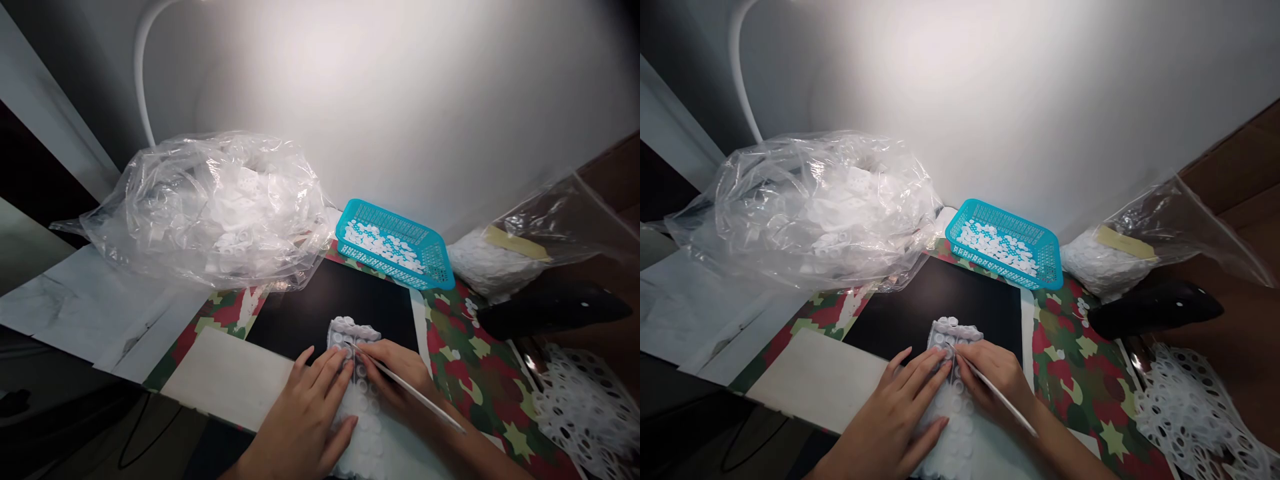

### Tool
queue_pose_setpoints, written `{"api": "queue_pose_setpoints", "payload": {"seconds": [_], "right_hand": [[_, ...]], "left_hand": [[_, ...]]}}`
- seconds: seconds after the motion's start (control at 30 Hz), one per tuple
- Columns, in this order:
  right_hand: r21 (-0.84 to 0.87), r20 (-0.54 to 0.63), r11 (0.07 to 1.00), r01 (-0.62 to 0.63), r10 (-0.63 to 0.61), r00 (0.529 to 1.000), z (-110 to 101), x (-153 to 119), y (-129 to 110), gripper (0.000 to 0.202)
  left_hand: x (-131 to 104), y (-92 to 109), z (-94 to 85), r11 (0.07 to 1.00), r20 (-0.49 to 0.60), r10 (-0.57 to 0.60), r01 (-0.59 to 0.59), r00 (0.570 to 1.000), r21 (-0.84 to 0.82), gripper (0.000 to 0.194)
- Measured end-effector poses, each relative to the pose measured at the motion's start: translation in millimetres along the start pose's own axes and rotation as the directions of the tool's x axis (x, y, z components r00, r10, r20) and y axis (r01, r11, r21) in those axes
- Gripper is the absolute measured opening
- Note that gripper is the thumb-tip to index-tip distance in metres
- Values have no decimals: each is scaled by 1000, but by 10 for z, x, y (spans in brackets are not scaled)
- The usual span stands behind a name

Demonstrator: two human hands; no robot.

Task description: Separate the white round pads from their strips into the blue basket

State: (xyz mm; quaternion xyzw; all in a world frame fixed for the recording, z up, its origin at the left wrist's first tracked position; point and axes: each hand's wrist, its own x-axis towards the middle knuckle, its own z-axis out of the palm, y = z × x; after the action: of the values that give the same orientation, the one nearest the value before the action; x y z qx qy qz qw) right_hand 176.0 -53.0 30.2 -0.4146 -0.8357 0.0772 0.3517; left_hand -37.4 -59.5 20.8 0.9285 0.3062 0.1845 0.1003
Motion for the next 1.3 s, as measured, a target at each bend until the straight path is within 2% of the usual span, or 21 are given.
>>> {"api": "queue_pose_setpoints", "payload": {"seconds": [0.3,0.63,0.9,1.0,1.2,1.3], "right_hand": [[-31,72,998,-53,55,996,-61,55,-135,20],[-103,186,995,-17,36,982,-180,9,-102,24],[-144,198,971,191,-161,967,-176,-29,45,30],[-200,204,951,236,-195,959,-168,-16,74,35],[-239,146,955,175,-142,979,-148,35,43,32],[-169,127,981,94,-73,989,-156,46,-21,30]], "left_hand": [[-5,10,26,999,-11,-32,32,999,-15,52],[-11,9,38,999,-6,-38,37,999,-17,50],[-13,5,22,1000,9,-24,24,1000,-19,50],[-17,2,29,999,-3,-25,25,1000,-20,50],[-9,-3,31,1000,-76,-15,14,997,-13,50],[-1,-2,24,1000,-88,-12,11,996,-13,50]]}}
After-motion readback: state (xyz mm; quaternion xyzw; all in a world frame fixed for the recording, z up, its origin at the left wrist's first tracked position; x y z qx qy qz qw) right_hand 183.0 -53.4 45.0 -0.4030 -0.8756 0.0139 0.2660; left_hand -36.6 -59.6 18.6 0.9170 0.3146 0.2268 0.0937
